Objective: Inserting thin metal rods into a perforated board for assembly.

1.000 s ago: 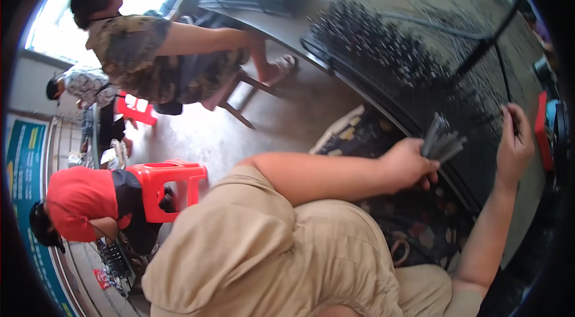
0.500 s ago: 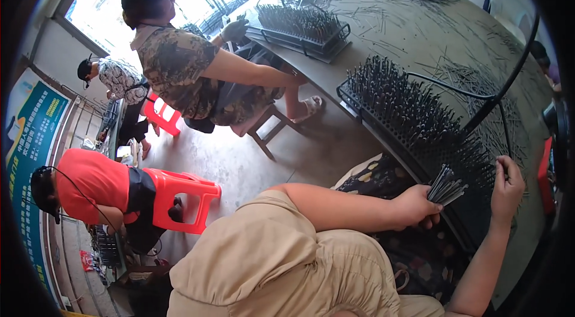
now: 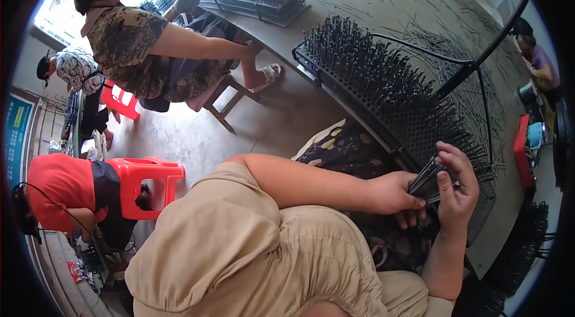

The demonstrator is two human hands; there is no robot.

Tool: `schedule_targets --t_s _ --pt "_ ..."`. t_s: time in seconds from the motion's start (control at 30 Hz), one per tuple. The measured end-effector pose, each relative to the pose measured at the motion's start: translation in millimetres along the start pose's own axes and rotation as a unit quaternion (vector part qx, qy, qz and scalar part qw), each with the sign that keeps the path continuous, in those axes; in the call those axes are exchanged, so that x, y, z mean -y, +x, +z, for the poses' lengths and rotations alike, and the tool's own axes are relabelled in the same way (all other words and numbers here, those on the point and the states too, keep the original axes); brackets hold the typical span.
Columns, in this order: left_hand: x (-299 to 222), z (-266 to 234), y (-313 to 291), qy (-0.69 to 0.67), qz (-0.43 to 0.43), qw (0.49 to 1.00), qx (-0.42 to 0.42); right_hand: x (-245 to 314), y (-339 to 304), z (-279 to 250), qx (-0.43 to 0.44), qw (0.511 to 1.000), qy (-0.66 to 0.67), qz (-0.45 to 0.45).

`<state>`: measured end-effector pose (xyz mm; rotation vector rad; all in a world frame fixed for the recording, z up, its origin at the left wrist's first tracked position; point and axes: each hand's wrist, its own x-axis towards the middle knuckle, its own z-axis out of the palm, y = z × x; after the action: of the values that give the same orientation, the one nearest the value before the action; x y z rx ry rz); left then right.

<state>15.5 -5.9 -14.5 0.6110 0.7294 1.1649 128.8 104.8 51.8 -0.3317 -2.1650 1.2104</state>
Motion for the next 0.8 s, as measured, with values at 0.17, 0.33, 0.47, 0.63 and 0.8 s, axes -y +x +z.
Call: schedule_targets --t_s 0.17,0.33,0.47,0.63,0.8 --pt "3 -4 0 0.052 0.049 0.993 0.090 3 -9 6 0.045 0.993 0.093 0.061" --pt "-3 -2 -2 -0.001 0.020 0.996 0.092 -10 -13 3 0.076 0.988 0.127 0.043" --pt "3 -1 1 0.034 0.054 0.992 0.109 -7 -10 9 0.047 0.991 0.124 0.030" --pt "9 -9 4 0.065 0.038 0.989 0.126 0 -8 15 0.082 0.994 0.055 0.035" --pt "8 -14 7 0.173 0.067 0.977 0.107 6 -5 19 0.135 0.991 0.007 0.024"
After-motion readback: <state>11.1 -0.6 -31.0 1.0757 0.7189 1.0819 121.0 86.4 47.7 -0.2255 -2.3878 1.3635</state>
